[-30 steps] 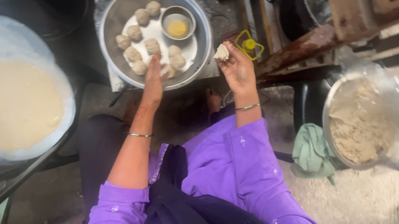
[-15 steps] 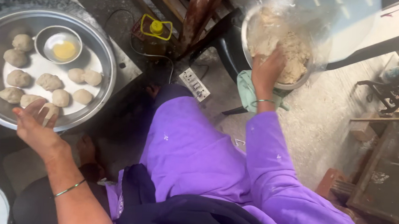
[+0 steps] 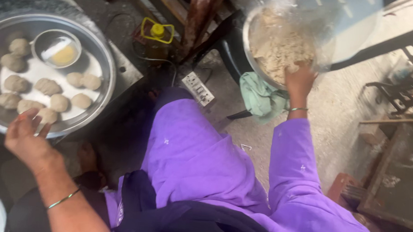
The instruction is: The person sits on a low chair and portions dough from a large covered bowl into small balls, rolling each between the hands and arranging the balls on a metal tray with a small bowl of oil. They then place dough balls between plastic sheets on a stone base and operate a hand-rolled pressing machine to flatten them into thin round discs, stacking the flattened discs on a plate.
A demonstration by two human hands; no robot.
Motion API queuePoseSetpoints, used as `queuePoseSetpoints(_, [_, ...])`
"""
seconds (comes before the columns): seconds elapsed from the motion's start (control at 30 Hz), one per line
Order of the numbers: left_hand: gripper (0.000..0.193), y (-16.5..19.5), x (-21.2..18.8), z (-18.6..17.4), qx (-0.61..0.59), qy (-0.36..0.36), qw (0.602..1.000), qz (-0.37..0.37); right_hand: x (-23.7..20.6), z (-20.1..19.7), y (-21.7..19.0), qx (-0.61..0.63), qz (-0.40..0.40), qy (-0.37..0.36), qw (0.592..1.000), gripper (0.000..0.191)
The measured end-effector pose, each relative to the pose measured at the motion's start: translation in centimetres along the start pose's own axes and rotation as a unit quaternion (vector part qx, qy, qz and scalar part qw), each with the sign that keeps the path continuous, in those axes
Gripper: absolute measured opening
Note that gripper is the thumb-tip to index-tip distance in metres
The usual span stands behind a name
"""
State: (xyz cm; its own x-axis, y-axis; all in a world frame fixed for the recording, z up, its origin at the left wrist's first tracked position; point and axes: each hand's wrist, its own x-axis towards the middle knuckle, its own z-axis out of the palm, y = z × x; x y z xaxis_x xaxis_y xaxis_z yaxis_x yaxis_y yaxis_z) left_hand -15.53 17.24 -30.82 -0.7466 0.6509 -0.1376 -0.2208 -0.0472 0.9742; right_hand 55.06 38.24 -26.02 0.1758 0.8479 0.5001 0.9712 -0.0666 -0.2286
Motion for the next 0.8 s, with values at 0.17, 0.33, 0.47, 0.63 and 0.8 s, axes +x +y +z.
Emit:
queuePoseSetpoints(0.17, [0.012,-0.8,0.0,-0.2,0.023,-0.005,1.000,-0.006,-3.7,2.1,1.8,-0.004,-0.057,-0.051,0.997,0.022])
queuePoseSetpoints(0.33, [0.016,-0.9,-0.7,0.1,0.065,-0.035,0.997,0.017,3.3,1.0,2.7,-0.076,0.069,-0.197,0.975,0.020])
queuePoseSetpoints(0.47, [0.014,-1.1,-0.9,0.5,0.062,-0.035,0.997,0.034,11.9,0.0,1.7,-0.067,-0.031,0.019,0.997,0.044])
queuePoseSetpoints(0.63, [0.009,-2.0,-0.6,0.0,0.052,-0.038,0.997,0.044,17.6,3.3,0.4,-0.209,-0.285,0.018,0.935,0.088])
queuePoseSetpoints(0.8, [0.009,-2.1,0.7,-2.6,0.015,-0.002,0.998,0.057,15.1,3.4,2.4,-0.250,-0.091,-0.261,0.928,0.021])
